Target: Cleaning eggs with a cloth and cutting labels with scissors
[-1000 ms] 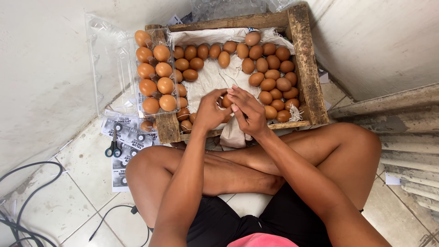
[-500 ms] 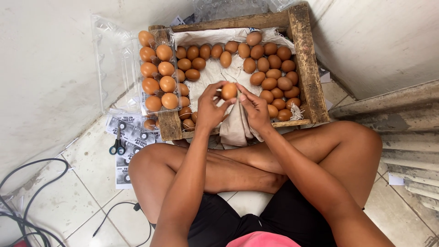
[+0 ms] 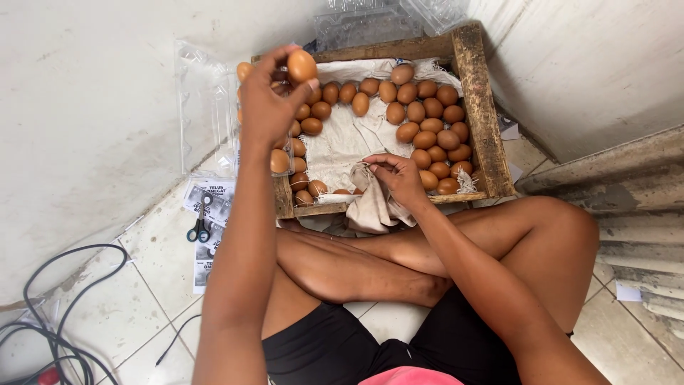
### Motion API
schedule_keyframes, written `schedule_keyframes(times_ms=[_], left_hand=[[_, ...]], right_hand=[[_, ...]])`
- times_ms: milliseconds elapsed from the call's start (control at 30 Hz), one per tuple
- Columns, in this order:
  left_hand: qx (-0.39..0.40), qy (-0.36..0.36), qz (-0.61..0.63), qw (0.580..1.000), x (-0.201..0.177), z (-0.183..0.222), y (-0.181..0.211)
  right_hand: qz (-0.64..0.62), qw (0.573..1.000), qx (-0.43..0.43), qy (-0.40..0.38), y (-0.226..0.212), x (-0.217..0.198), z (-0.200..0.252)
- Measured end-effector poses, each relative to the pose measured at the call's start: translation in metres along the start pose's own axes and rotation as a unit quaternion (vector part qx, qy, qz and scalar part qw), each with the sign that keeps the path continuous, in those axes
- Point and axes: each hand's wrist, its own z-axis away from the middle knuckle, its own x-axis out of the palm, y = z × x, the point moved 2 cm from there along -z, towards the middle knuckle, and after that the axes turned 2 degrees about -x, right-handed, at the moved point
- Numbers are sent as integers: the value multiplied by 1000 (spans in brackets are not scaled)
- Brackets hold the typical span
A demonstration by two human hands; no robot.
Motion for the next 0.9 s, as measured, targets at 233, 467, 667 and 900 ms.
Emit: schedule_keyframes(times_ms=[233, 467, 667, 900], left_hand=[[70, 6, -134, 989, -29, -80, -56], [-1, -31, -428, 903, -30, -125, -108], [-55, -56, -478, 875, -22, -133, -132], [-46, -52, -509, 858, -15, -133, -151]], right_hand=[[1, 1000, 3, -13, 0, 0, -2], [12, 999, 33, -10, -8, 3, -2], [34, 998, 44, -17, -9, 3, -2], [15, 998, 52, -18, -4, 4, -3]])
